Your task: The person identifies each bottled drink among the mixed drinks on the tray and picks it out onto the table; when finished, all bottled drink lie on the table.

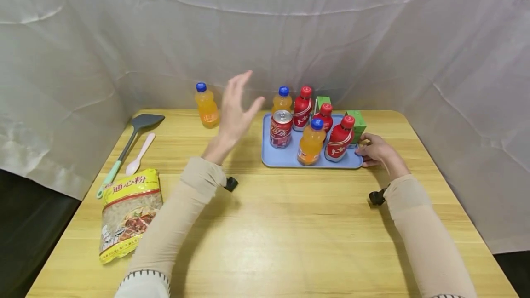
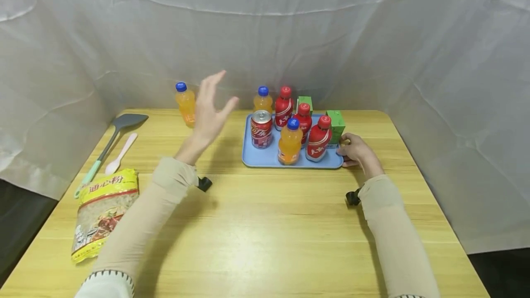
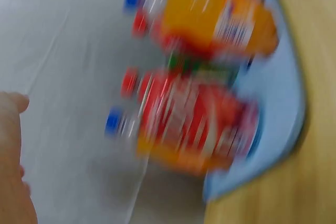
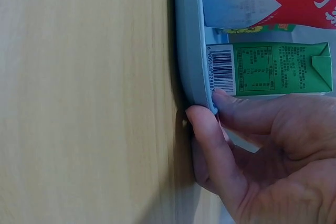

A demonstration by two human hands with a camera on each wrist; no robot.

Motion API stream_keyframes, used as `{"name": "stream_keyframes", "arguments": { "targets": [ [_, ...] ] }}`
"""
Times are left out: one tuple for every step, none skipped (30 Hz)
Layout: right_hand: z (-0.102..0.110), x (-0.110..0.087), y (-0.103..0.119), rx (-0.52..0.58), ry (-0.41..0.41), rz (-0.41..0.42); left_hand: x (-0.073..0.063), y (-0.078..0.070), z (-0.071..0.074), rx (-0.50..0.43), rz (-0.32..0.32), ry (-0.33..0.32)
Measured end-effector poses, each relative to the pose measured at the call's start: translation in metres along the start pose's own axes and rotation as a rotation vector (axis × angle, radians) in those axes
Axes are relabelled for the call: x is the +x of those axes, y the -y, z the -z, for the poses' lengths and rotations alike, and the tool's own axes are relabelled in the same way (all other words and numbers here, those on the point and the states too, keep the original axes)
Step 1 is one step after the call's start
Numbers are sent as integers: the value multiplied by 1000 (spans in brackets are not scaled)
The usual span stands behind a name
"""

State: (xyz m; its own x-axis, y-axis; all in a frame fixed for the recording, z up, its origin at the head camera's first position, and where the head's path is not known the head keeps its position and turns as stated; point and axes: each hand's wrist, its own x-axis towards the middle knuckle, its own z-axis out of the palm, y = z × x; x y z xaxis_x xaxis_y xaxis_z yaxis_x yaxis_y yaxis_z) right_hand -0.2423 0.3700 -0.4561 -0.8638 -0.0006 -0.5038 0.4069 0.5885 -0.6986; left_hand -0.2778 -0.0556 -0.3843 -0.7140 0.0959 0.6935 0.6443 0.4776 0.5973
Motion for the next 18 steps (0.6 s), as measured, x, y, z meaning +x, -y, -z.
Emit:
{"name": "stream_keyframes", "arguments": {
  "targets": [
    [0,0,0,2,0,1,-6,-9,-9,-36,-21,44],
    [0,-1,0,4,0,1,-12,-16,-18,-67,-34,89],
    [-1,-1,0,4,0,3,-18,-23,-27,-100,-48,128],
    [-1,-2,0,5,0,5,-23,-28,-35,-127,-51,166],
    [0,-2,0,6,2,8,-28,-33,-42,-148,-47,200],
    [0,-2,0,3,3,11,-33,-37,-49,-172,-39,227],
    [0,-2,0,0,6,15,-37,-40,-55,-191,-33,246],
    [0,-2,0,-3,7,18,-40,-42,-60,-210,-28,263],
    [0,-2,0,-7,9,23,-43,-44,-65,-225,-16,282],
    [-1,-2,-1,-10,10,26,-45,-46,-68,-234,-2,303],
    [-1,-2,-1,-13,10,30,-47,-47,-71,-241,9,323],
    [-1,-2,-1,-17,9,32,-49,-48,-73,-246,17,341],
    [-1,-1,-2,-20,8,34,-50,-49,-76,-254,28,358],
    [-1,-1,-2,-21,7,36,-52,-50,-78,-261,42,378],
    [-1,-1,-3,-23,7,38,-53,-50,-80,-266,56,397],
    [-1,-1,-3,-24,6,38,-55,-50,-82,-269,65,412],
    [-1,-1,-3,-24,6,38,-56,-50,-84,-271,72,422],
    [-1,-1,-3,-24,5,38,-57,-50,-86,-278,81,428]
  ]
}}
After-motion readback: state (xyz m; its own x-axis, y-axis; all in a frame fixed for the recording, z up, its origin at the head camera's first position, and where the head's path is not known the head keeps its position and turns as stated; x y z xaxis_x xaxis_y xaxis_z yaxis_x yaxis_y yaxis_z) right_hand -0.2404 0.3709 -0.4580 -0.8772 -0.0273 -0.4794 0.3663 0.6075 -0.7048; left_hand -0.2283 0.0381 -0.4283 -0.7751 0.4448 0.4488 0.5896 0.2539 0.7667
